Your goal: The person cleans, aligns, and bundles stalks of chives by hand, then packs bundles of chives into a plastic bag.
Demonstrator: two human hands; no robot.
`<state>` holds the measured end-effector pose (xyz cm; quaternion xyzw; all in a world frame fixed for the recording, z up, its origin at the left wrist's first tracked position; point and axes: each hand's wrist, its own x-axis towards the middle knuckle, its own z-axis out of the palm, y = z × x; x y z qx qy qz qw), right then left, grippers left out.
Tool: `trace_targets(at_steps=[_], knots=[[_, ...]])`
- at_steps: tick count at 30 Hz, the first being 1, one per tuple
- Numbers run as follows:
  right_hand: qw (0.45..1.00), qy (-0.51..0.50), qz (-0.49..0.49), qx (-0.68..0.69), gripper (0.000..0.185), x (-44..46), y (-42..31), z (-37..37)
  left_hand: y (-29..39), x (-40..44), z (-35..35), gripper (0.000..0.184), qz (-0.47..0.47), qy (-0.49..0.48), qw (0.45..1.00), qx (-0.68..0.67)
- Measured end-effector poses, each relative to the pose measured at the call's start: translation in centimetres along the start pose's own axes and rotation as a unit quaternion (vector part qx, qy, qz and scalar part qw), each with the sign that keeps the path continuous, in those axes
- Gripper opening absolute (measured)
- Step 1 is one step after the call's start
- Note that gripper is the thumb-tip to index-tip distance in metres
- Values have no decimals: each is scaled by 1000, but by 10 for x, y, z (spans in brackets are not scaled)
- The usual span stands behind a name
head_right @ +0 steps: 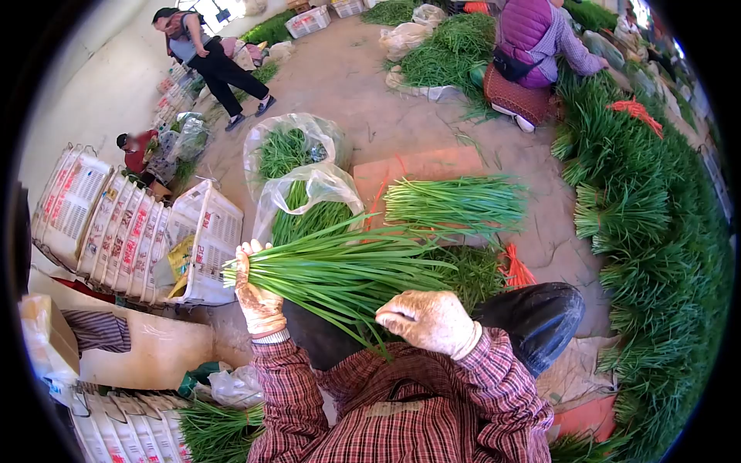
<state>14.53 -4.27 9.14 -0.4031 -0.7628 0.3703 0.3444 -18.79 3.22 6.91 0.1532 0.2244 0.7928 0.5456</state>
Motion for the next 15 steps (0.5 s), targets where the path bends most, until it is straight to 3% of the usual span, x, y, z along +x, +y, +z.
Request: trace_targets(at_steps=[3,6,9,12,13,15], knots=[[999,33,-37,-3,20,10,-11,8,-4,-5,9,24,4,-13,1000,2],[986,135,-81,-57,19,27,-3,24,-7,-12,23,28,21,-9,999,30],[974,181,-75,-115,17,36,9,40,-11,-24,39,26,24,-20,999,20],[963,203,-103,-147,15,40,19,49,-19,-28,46,16,6,-3,999,-37],[960,207,-119,-145,15,42,26,53,-23,-25,43,13,-3,-69,997,-42],[958,190,-106,-187,17,41,32,55,-29,-37,53,14,-23,-75,995,-66]])
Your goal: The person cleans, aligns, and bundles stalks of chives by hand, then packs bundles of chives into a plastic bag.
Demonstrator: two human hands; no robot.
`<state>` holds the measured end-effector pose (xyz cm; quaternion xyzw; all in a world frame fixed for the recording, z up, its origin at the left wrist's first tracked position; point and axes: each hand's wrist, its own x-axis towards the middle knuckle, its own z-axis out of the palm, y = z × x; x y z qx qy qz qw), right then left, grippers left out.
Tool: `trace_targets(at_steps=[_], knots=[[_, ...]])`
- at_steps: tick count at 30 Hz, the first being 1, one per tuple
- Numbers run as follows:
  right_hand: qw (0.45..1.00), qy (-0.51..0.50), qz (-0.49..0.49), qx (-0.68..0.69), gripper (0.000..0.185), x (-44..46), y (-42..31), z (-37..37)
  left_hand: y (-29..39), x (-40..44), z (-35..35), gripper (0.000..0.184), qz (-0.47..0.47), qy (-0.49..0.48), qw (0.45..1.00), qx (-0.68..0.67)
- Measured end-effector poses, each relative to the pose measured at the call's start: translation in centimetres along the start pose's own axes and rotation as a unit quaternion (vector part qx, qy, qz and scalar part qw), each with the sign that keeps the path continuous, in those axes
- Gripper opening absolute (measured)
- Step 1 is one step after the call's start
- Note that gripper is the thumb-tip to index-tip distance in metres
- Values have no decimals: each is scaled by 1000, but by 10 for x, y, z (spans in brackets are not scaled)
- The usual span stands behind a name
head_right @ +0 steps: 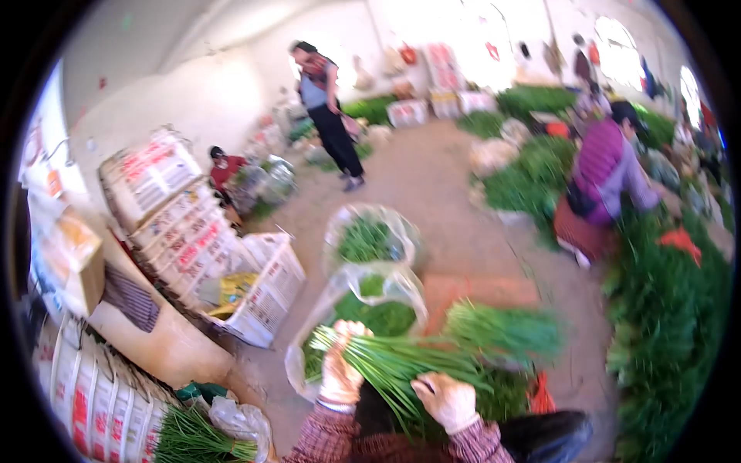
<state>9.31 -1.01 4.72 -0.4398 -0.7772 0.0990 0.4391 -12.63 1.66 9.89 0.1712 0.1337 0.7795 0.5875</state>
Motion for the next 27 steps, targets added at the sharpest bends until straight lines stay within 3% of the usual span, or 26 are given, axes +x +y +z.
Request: trace_targets(at_steps=[3,6,9,10,12,14,16,19,22,26,27], knots=[[1000,-7,9,-14,17,-6,13,10,-10,1,-10,16,4,22,999,25],[986,-128,105,32,28,-2,4,-9,-19,0,-12,22,7,78,997,22],[996,-89,30,-2,12,-13,11,-6,-19,-2,-10,21,2,70,998,1],[996,-89,25,-3,12,-13,15,-6,-18,-3,-9,20,0,70,998,-2],[995,-48,-85,-17,14,-14,23,-6,-17,-5,-5,20,2,67,998,-6],[996,-62,-65,-2,12,-15,24,-4,-16,-6,-3,20,0,66,998,-10],[985,-88,80,121,9,-15,19,-6,-17,-7,-1,21,-2,82,997,8],[998,-47,18,36,6,-12,4,-21,-16,-12,0,20,-5,95,995,33],[999,-38,29,-3,8,-14,3,-19,-19,-10,-6,18,-13,88,995,42],[997,-70,31,-5,7,-12,3,-27,-20,-11,-6,16,-14,78,995,56],[995,-62,49,54,7,-13,8,-27,-19,-12,-5,15,-11,77,995,60]])
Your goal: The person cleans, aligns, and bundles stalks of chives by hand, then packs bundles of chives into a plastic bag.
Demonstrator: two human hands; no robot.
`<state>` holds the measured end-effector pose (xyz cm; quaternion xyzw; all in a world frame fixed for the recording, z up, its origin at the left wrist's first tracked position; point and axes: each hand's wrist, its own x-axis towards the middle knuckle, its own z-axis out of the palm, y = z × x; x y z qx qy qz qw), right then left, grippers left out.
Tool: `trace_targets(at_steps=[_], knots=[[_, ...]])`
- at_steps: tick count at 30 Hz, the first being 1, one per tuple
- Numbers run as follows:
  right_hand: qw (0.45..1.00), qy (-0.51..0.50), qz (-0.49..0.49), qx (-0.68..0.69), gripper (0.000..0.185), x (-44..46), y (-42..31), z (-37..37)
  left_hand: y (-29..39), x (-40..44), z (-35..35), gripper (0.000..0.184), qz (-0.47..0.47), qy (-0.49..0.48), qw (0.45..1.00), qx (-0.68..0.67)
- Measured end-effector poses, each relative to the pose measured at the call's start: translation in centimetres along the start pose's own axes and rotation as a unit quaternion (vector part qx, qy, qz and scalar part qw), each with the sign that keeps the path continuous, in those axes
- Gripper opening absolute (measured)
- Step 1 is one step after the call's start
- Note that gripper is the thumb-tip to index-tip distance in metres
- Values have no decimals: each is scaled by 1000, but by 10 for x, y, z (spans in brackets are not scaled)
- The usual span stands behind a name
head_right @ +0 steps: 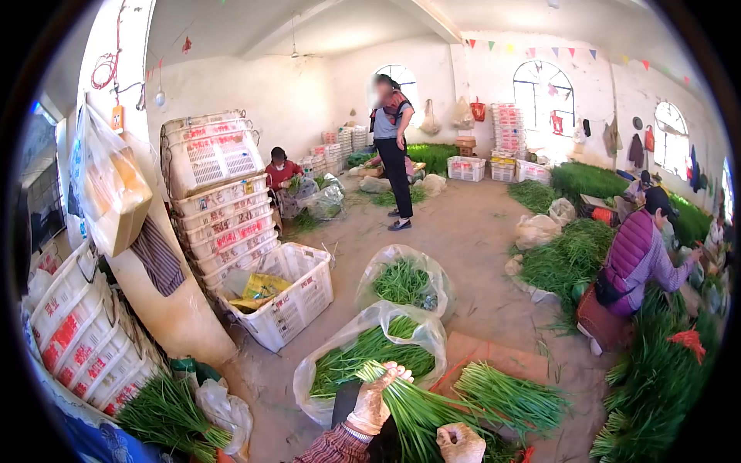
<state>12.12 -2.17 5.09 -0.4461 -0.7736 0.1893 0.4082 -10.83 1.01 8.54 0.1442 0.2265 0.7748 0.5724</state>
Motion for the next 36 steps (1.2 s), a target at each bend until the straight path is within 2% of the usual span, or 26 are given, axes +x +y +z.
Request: trace_targets(at_steps=[1,2,3,4,5,7,11,15,19,20,21,23,25,27,29,34,36], knots=[[998,8,15,61,7,1,0,-2,0,0,0,15,1,3,1000,-2],[996,35,-27,77,6,4,-2,-4,-1,0,-1,14,1,4,1000,-7],[996,33,-27,76,6,3,-4,-10,-1,1,-1,14,2,4,1000,-12],[979,3,97,178,7,4,-13,-20,-1,1,0,13,3,5,1000,-13],[936,-26,218,275,8,3,-17,-26,-1,1,0,13,4,6,1000,-13],[924,0,220,313,11,1,-8,-24,0,2,-2,13,11,-14,999,-31],[907,9,265,327,12,0,-4,-34,0,4,-6,14,13,7,1000,-16],[891,53,287,349,23,-6,9,-51,2,5,-10,15,29,7,999,-24],[898,68,256,350,27,-16,16,-67,7,5,-12,15,33,36,999,2],[886,51,244,391,30,-23,31,-69,7,5,-12,15,33,33,999,-2],[886,50,244,390,30,-31,43,-68,7,4,-13,15,33,34,999,-3],[886,-24,274,372,34,-38,49,-67,5,4,-16,16,34,33,999,6],[902,-131,286,296,16,-43,53,-65,1,4,-19,16,32,29,999,11],[915,-171,261,255,17,-54,52,-52,-3,3,-19,17,28,26,999,17],[938,-214,229,151,22,-52,41,-50,-7,0,-17,18,-2,42,998,37],[957,-203,196,64,21,-52,42,-41,-15,-2,-20,22,-20,22,998,47],[957,-183,202,101,21,-56,52,-38,-20,0,-26,22,-11,5,999,49]])
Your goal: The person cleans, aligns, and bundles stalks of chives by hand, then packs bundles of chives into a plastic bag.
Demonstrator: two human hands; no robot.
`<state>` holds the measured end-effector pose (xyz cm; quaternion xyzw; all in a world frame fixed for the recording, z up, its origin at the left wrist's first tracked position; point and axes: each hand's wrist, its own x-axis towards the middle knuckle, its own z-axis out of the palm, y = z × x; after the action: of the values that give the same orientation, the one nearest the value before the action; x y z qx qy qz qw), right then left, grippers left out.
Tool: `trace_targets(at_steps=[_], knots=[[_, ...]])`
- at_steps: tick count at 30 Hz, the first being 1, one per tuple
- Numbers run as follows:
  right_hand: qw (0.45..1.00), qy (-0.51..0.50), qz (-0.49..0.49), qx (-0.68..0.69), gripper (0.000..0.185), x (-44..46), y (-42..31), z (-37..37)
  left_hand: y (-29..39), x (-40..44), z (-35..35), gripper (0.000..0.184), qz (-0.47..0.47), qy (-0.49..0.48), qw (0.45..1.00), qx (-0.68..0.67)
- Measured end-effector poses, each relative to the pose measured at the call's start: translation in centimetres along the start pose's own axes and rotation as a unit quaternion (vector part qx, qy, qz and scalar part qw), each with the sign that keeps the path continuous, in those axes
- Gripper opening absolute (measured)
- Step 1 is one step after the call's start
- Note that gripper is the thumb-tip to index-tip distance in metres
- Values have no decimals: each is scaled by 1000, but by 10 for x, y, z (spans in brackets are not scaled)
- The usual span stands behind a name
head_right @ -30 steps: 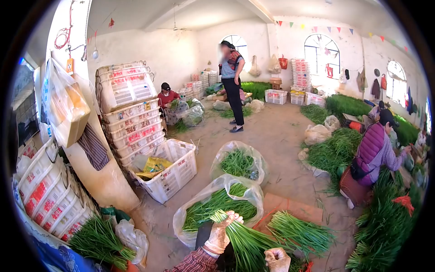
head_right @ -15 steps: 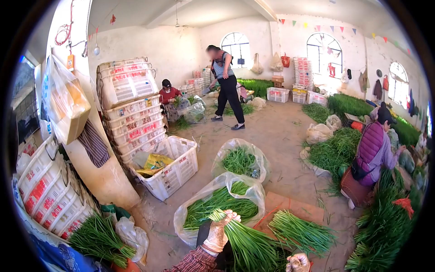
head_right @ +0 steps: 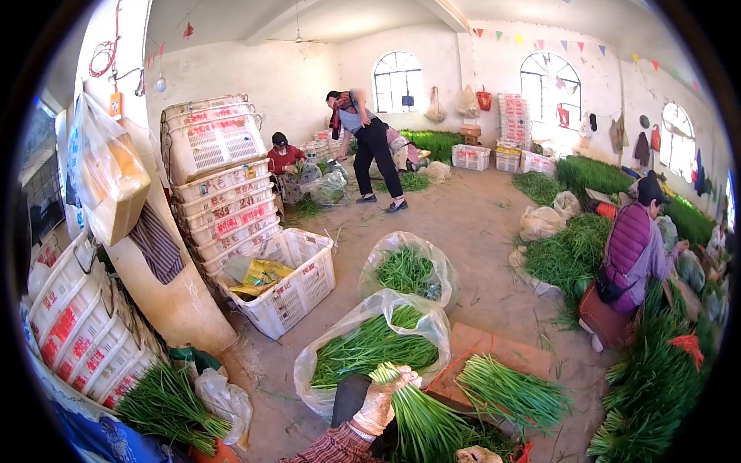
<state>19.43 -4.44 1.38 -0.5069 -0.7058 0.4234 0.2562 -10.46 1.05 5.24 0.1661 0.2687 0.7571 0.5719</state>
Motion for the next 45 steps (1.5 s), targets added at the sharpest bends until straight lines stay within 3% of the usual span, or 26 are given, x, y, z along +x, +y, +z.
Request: trace_targets(at_steps=[3,5,6,10,12,13,15,17,19,21,22,23,26,28,30,32,33,34,35,36,38,39,41,42,43,45], knots=[[1000,3,6,-23,20,2,-7,-10,-2,-2,0,21,3,-21,1000,21],[973,145,-127,-126,22,5,-19,-13,-3,-7,3,21,-6,-28,999,39],[972,166,-120,-117,23,6,-25,-15,-3,-10,6,21,-16,-60,996,66],[979,161,-108,-58,34,18,-52,-29,-16,-26,15,21,-74,-185,967,156],[958,147,-244,-28,56,32,-68,-36,-43,-31,5,26,-141,-247,950,129],[959,147,-243,-27,56,36,-95,-43,-48,-37,9,29,-181,-268,934,152],[918,187,-322,-139,47,34,-168,-62,-53,-48,21,31,-234,-313,906,161],[917,110,-337,-181,61,34,-199,-85,-59,-54,29,33,-248,-357,871,228],[906,117,-347,-210,59,35,-216,-81,-55,-61,37,34,-241,-377,855,261],[893,30,-381,-239,59,46,-212,-65,-52,-67,39,40,-90,-389,825,400],[878,-30,-406,-251,59,55,-184,-47,-76,-61,8,46,-160,-402,862,266],[887,-130,-316,-310,62,56,-177,-33,-99,-56,-23,51,-235,-401,876,130],[888,-87,-319,-320,66,56,-171,-35,-90,-58,-17,49,-122,-363,871,307],[896,-21,-331,-294,68,52,-185,-51,-44,-62,39,36,-152,-405,834,343],[894,22,-336,-297,68,47,-194,-55,-49,-63,40,27,-103,-416,829,360],[888,-33,-321,-329,68,56,-178,-37,-151,-39,-83,37,-382,-288,878,23],[886,-103,-289,-348,68,60,-162,-24,-198,-29,-139,43,-477,-174,853,-120],[899,-138,-263,-323,67,60,-153,-22,-156,-40,-88,35,-328,-274,901,79],[898,-137,-263,-324,67,62,-147,-24,-103,-54,-25,27,-161,-308,889,298],[901,-99,-280,-316,67,63,-142,-27,-100,-52,-22,29,-167,-361,847,352],[894,-6,-322,-313,68,61,-142,-39,-79,-55,0,35,-88,-406,816,402],[913,5,-300,-275,69,61,-159,-48,-70,-55,16,41,-204,-380,846,313],[893,70,-319,-310,70,56,-164,-51,-75,-49,13,44,-101,-399,805,428],[897,-29,-261,-357,71,59,-166,-40,-99,-41,-15,43,21,-425,813,397],[888,-127,-196,-396,73,64,-164,-26,-108,-43,-22,41,-7,-395,843,364],[925,-99,-219,-296,73,61,-123,-19,-126,-47,-37,36,-56,-331,898,286]])
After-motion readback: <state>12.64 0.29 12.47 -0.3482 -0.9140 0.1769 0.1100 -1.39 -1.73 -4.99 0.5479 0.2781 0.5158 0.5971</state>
